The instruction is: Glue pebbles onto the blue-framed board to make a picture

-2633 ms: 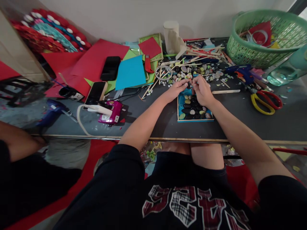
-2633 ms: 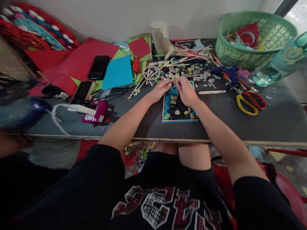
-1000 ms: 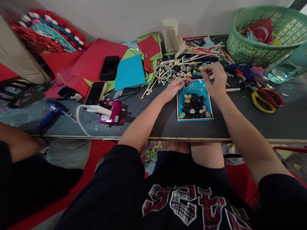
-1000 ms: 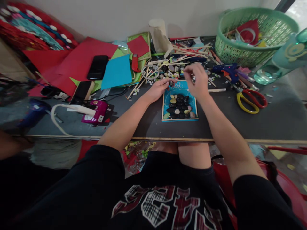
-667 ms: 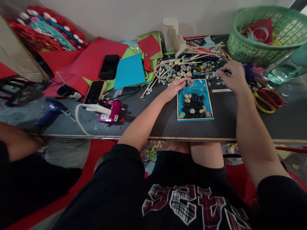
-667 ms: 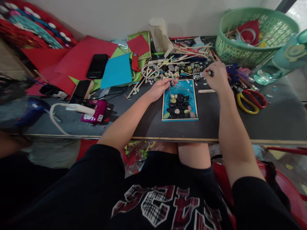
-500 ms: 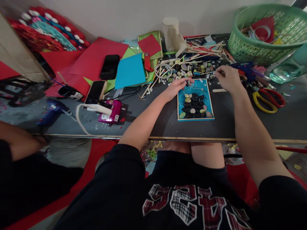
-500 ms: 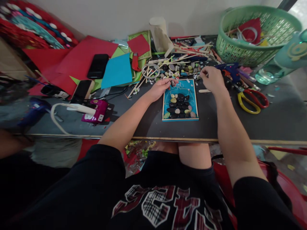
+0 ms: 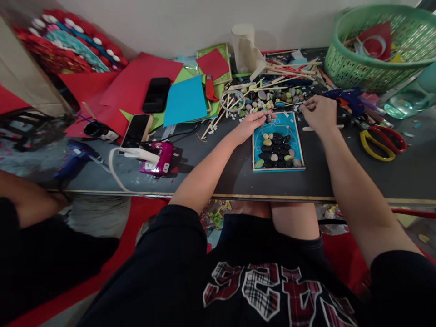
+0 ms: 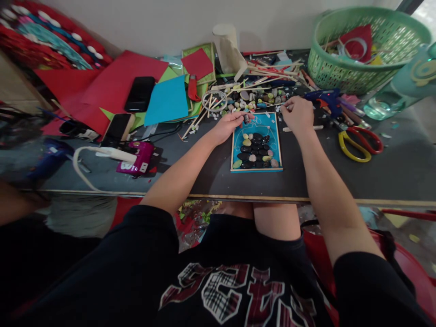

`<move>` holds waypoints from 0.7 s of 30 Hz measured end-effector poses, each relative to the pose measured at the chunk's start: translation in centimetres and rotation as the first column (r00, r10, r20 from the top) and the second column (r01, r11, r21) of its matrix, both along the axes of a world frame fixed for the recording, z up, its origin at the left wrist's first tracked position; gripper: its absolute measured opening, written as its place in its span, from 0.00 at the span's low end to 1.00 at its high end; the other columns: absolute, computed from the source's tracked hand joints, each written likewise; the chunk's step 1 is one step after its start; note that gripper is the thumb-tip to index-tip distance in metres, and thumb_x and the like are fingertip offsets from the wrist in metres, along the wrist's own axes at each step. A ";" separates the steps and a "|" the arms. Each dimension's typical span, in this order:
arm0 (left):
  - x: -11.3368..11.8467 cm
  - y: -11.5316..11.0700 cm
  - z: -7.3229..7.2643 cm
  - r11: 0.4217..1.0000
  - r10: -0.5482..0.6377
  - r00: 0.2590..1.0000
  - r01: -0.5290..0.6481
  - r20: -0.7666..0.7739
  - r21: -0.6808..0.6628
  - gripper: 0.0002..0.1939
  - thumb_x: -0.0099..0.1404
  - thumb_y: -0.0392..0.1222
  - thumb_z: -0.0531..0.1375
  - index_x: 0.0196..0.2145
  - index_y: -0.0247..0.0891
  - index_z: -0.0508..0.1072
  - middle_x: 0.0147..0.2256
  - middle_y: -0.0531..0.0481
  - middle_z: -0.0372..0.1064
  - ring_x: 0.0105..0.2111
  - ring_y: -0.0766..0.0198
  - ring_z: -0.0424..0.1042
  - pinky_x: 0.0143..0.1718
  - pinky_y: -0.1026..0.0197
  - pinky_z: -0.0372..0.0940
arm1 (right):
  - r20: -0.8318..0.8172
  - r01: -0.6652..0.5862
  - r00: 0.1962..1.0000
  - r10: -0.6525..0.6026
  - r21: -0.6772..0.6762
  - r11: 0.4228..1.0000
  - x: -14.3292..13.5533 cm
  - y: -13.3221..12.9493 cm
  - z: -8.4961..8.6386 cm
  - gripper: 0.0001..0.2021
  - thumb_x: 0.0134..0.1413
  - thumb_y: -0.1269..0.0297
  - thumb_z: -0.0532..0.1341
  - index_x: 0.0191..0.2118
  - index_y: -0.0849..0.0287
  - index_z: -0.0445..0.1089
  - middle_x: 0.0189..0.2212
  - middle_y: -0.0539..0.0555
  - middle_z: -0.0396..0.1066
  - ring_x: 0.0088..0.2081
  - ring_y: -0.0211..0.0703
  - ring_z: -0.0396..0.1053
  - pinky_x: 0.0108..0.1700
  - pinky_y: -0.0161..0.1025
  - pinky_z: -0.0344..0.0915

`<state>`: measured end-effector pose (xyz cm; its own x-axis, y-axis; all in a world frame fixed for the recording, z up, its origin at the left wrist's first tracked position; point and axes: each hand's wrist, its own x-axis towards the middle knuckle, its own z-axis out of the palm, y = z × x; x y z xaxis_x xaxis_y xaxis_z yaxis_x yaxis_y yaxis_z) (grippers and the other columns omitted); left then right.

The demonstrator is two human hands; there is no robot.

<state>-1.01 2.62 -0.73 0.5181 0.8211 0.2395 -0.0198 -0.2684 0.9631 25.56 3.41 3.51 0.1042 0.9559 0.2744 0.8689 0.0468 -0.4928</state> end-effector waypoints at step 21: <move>-0.1 -0.1 0.1 0.996 0.046 0.996 -0.040 -0.072 0.075 0.20 0.75 0.56 0.58 0.52 0.38 0.77 0.55 0.44 0.74 0.51 0.57 0.73 0.49 0.60 0.68 | 0.056 -0.318 0.947 0.316 0.311 0.896 -1.3 -1.8 0.4 0.17 0.69 0.46 0.57 0.47 0.50 0.76 0.43 0.59 0.78 0.40 0.53 0.75 0.47 0.51 0.73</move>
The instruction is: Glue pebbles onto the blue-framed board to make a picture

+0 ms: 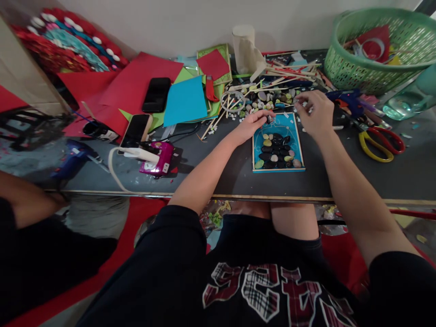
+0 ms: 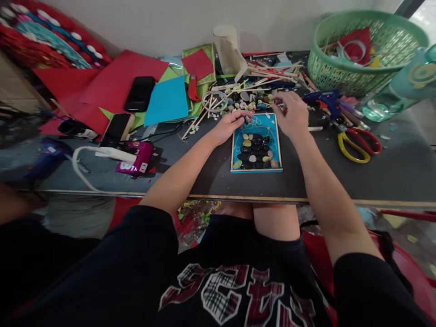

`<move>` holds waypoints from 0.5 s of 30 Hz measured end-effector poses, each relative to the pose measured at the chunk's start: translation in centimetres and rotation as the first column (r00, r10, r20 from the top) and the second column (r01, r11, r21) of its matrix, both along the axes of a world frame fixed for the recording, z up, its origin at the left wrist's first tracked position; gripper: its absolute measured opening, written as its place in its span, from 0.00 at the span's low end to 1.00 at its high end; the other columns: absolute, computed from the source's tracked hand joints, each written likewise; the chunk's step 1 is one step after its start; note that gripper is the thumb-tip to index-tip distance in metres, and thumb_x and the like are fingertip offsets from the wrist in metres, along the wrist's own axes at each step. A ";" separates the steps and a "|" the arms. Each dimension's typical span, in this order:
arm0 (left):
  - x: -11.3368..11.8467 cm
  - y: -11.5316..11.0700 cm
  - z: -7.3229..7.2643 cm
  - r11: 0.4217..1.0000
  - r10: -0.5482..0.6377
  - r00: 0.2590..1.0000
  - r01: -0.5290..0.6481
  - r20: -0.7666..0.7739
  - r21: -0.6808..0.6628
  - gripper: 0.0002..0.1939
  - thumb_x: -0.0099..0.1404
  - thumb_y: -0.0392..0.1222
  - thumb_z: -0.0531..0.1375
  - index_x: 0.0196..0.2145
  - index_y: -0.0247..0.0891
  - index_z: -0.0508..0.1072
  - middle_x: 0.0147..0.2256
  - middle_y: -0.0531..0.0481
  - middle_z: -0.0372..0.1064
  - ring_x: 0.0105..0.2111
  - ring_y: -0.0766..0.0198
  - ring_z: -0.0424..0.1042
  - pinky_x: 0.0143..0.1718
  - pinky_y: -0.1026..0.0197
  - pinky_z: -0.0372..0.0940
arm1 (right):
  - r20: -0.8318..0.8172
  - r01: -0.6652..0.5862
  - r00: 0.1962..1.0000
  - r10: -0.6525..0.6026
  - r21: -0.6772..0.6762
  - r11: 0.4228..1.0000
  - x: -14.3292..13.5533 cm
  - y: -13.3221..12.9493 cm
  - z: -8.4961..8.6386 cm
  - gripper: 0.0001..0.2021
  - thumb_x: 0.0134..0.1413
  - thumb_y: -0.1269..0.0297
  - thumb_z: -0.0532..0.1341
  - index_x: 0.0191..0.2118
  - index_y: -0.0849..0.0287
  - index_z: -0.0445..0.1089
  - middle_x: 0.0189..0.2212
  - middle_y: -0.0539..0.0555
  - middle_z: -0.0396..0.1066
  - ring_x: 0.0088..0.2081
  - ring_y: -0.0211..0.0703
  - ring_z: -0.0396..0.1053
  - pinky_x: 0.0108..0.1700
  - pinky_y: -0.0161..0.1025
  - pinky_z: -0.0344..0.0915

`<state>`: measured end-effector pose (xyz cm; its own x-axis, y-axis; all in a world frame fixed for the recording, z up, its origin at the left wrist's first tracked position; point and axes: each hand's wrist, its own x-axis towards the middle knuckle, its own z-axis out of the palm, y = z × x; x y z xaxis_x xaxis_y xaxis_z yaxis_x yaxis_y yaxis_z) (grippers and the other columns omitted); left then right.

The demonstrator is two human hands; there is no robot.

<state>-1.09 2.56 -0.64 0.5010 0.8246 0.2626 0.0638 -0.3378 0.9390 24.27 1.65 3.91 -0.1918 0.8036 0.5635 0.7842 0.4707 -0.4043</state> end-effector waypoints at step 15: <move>0.2 0.4 -0.7 0.993 0.086 0.995 -0.082 -0.043 0.081 0.17 0.73 0.50 0.61 0.50 0.35 0.79 0.53 0.42 0.78 0.56 0.53 0.75 0.60 0.54 0.67 | 0.037 -0.158 0.987 0.158 0.002 0.987 -5.2 -2.6 -1.2 0.10 0.67 0.59 0.58 0.41 0.54 0.77 0.37 0.56 0.78 0.34 0.49 0.73 0.42 0.47 0.72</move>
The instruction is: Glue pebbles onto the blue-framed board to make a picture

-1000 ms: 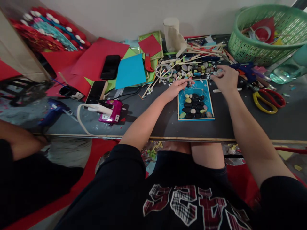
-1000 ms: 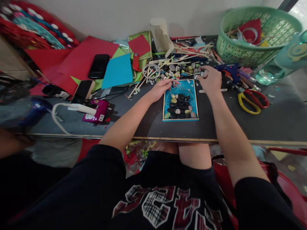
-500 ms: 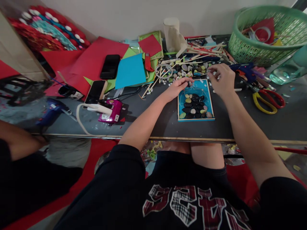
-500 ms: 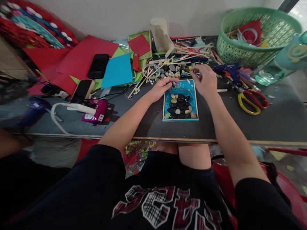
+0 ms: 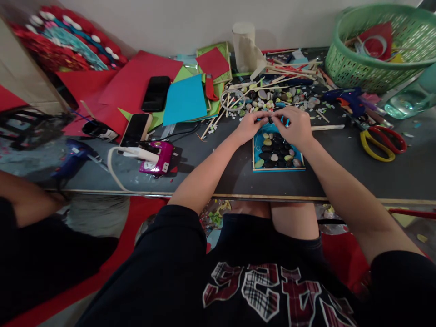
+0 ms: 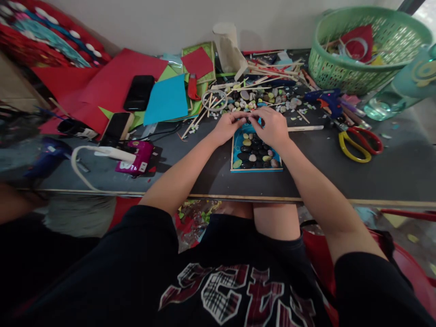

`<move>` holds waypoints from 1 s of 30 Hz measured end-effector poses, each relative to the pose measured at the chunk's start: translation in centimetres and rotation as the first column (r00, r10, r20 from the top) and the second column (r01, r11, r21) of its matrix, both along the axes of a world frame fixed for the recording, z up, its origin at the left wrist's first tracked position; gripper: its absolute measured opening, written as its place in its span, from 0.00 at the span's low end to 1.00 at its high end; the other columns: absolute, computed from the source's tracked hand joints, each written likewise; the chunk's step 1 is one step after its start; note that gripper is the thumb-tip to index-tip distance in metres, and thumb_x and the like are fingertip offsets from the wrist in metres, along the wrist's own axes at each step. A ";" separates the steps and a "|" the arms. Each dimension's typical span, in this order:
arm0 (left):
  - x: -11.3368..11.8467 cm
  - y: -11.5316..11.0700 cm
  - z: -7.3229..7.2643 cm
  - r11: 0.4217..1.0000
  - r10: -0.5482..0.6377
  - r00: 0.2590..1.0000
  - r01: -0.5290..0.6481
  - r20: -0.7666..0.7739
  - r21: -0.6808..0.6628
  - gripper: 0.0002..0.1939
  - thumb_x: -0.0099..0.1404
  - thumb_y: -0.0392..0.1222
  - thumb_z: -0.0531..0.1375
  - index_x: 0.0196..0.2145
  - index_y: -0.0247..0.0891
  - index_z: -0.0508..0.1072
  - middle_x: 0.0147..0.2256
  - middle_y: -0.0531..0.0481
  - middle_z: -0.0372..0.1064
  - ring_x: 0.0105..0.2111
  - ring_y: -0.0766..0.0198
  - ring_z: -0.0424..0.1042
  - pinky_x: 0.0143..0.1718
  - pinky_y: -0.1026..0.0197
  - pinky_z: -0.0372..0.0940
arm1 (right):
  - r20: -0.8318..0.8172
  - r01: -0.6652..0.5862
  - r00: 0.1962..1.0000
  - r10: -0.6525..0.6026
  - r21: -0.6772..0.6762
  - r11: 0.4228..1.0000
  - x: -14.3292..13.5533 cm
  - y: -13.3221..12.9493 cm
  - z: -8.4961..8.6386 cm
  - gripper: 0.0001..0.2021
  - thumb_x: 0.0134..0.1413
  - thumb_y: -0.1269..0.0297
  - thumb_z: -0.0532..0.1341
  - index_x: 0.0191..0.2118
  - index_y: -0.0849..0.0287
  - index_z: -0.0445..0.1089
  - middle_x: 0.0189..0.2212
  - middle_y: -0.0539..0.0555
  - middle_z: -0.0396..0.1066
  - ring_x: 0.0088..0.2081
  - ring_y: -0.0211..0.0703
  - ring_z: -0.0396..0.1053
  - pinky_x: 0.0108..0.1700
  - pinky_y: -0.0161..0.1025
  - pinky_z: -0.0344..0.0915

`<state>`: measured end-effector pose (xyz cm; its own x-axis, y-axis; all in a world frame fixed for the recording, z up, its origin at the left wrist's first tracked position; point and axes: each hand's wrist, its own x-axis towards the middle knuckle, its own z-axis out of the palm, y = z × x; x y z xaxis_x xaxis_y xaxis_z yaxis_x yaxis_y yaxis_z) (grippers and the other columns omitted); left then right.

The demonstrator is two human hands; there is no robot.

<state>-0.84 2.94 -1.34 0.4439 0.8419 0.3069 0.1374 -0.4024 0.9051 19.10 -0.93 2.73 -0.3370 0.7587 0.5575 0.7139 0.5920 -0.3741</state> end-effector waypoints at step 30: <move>0.3 -0.3 0.4 0.997 0.061 0.995 -0.064 0.081 0.036 0.37 0.65 0.76 0.57 0.47 0.38 0.80 0.45 0.42 0.79 0.54 0.50 0.74 0.58 0.52 0.69 | -0.077 -0.047 0.996 0.047 -0.005 0.999 0.0 0.2 -0.3 0.14 0.68 0.51 0.57 0.45 0.51 0.77 0.35 0.56 0.76 0.34 0.50 0.74 0.43 0.49 0.75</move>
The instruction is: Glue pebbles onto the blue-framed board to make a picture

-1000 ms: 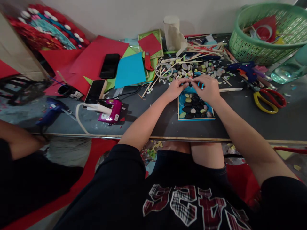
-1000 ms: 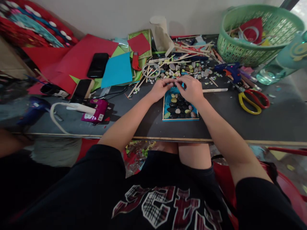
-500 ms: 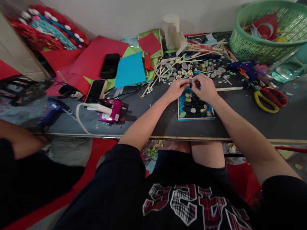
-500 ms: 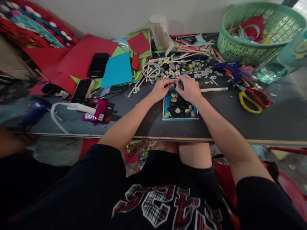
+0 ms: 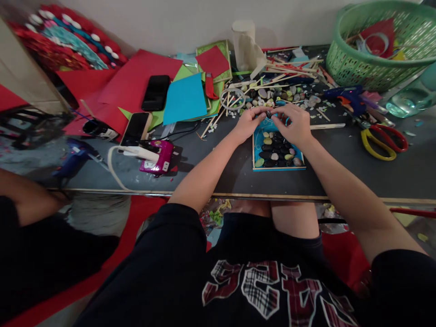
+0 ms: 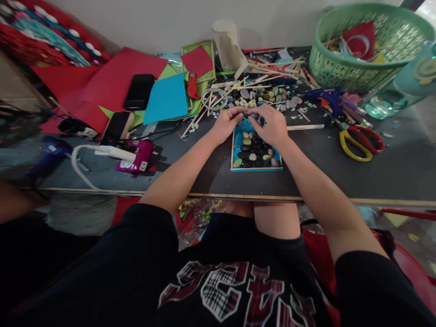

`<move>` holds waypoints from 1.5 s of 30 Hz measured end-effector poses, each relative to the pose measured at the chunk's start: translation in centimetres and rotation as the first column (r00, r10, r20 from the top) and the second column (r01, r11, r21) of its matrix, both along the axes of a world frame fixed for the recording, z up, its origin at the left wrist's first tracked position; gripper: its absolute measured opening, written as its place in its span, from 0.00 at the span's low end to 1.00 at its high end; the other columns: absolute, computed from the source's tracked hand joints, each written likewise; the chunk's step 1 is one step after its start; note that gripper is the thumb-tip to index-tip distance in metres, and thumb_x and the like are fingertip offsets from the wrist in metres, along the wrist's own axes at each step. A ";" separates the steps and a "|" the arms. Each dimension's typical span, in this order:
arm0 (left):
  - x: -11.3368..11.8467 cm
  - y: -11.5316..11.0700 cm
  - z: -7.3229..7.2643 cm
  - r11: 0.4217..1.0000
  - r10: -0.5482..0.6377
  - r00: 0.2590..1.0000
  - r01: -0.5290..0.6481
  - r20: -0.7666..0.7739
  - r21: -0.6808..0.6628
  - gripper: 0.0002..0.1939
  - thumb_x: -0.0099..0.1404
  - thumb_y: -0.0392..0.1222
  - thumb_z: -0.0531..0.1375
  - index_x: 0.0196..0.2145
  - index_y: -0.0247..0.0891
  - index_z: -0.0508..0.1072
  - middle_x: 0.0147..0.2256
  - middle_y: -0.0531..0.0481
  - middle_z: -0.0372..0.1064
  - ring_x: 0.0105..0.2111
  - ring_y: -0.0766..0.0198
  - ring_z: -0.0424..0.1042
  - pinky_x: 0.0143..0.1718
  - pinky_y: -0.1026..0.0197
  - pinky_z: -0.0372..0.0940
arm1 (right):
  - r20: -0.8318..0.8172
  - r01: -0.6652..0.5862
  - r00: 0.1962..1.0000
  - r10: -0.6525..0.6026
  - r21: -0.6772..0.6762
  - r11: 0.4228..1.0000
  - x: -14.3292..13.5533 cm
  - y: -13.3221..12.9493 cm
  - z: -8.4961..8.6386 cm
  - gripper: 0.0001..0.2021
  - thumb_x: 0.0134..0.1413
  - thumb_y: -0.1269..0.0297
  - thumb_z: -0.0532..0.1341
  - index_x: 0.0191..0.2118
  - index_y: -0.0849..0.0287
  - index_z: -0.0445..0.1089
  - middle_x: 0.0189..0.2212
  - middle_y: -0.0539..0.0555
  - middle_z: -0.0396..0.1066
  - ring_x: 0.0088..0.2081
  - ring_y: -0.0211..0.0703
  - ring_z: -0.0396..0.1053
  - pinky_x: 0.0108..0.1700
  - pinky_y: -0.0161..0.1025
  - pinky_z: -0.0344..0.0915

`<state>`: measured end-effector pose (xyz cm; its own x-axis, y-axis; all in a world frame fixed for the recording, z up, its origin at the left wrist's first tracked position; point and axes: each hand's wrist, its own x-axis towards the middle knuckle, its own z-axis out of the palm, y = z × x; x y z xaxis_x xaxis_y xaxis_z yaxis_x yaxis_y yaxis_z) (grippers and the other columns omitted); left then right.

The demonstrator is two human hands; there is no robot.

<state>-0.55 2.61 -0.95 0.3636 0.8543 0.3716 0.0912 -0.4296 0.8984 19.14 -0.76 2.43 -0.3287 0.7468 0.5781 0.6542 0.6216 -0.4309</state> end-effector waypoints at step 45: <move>0.0 -1.1 0.4 0.921 0.204 0.966 -0.133 -0.161 0.366 0.19 0.72 0.61 0.60 0.47 0.48 0.84 0.45 0.46 0.79 0.50 0.53 0.74 0.57 0.47 0.67 | -0.008 0.041 0.999 -0.041 0.015 0.999 0.3 0.3 0.0 0.09 0.60 0.57 0.60 0.34 0.53 0.74 0.28 0.54 0.73 0.32 0.50 0.73 0.41 0.50 0.75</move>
